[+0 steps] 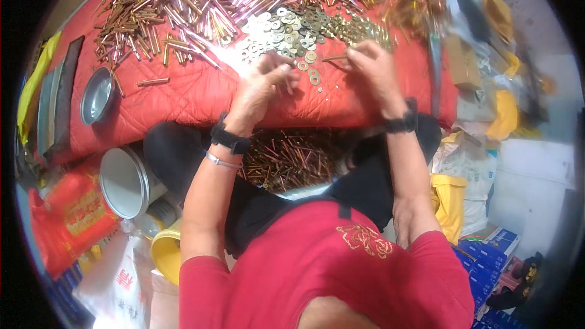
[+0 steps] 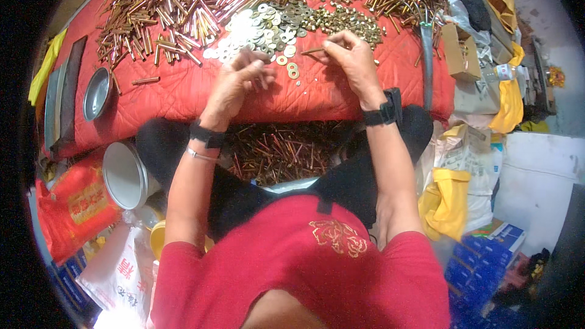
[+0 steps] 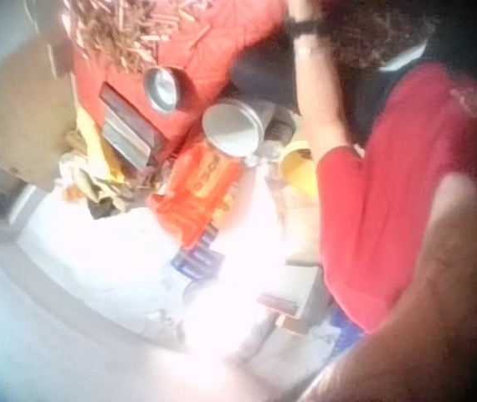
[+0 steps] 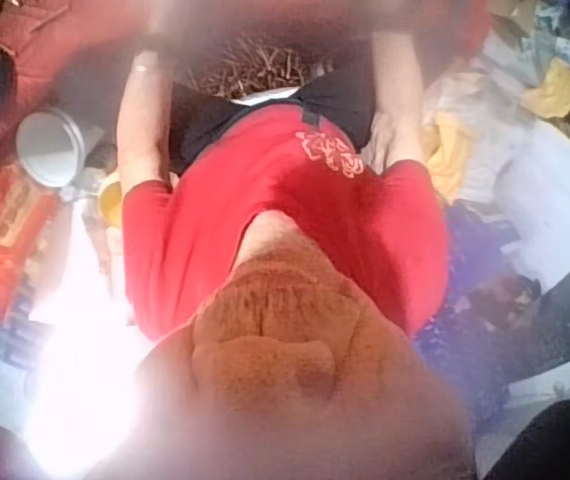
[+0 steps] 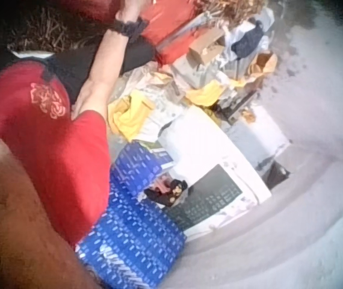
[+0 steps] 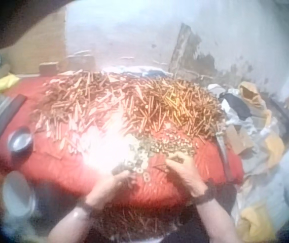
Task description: The recorder is threading metal rods through washers to assemble small components.
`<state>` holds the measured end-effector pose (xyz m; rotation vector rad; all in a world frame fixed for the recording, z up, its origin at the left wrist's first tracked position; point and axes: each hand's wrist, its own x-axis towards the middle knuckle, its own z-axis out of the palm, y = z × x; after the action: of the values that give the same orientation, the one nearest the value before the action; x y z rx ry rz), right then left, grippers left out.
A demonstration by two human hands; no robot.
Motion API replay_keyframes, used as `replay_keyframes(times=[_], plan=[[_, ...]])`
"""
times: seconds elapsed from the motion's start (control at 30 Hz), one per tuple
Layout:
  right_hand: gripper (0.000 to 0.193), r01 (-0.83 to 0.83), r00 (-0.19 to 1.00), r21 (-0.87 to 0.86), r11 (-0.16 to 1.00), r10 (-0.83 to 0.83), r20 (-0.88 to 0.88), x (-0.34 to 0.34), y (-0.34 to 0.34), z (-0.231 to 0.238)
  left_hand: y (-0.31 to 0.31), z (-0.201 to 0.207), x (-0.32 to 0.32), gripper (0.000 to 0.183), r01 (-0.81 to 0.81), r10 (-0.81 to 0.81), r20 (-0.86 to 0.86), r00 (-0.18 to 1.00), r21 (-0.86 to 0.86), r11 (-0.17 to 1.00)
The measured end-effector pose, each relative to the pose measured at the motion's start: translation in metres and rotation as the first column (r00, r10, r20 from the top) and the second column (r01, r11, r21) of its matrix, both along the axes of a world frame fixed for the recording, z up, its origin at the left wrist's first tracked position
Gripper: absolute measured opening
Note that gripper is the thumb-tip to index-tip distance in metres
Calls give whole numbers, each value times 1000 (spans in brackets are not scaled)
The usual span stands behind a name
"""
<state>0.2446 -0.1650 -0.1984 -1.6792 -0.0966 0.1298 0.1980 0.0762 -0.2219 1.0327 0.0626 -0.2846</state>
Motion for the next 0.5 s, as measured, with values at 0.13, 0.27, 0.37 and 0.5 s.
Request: replay_keyframes(times=[0.13, 0.27, 0.37, 0.5], plan=[[18, 15, 904, -555, 832, 226, 363, -16, -4, -15, -16, -14, -4, 22, 244, -259, 57, 964, 189, 951], [16, 86, 839, -754, 651, 361, 408, -30, 8, -1, -14, -13, -5, 22, 195, -201, 17, 979, 171, 966], [13, 90, 862, -740, 666, 321, 393, -40, 13, 11, -8, -16, -6, 23, 53, -51, -33, 998, 43, 998], [12, -59, 832, -729, 683, 437, 342, -47, 15, 8, 2, -20, -3, 23, -35, 33, -46, 998, -32, 999]])
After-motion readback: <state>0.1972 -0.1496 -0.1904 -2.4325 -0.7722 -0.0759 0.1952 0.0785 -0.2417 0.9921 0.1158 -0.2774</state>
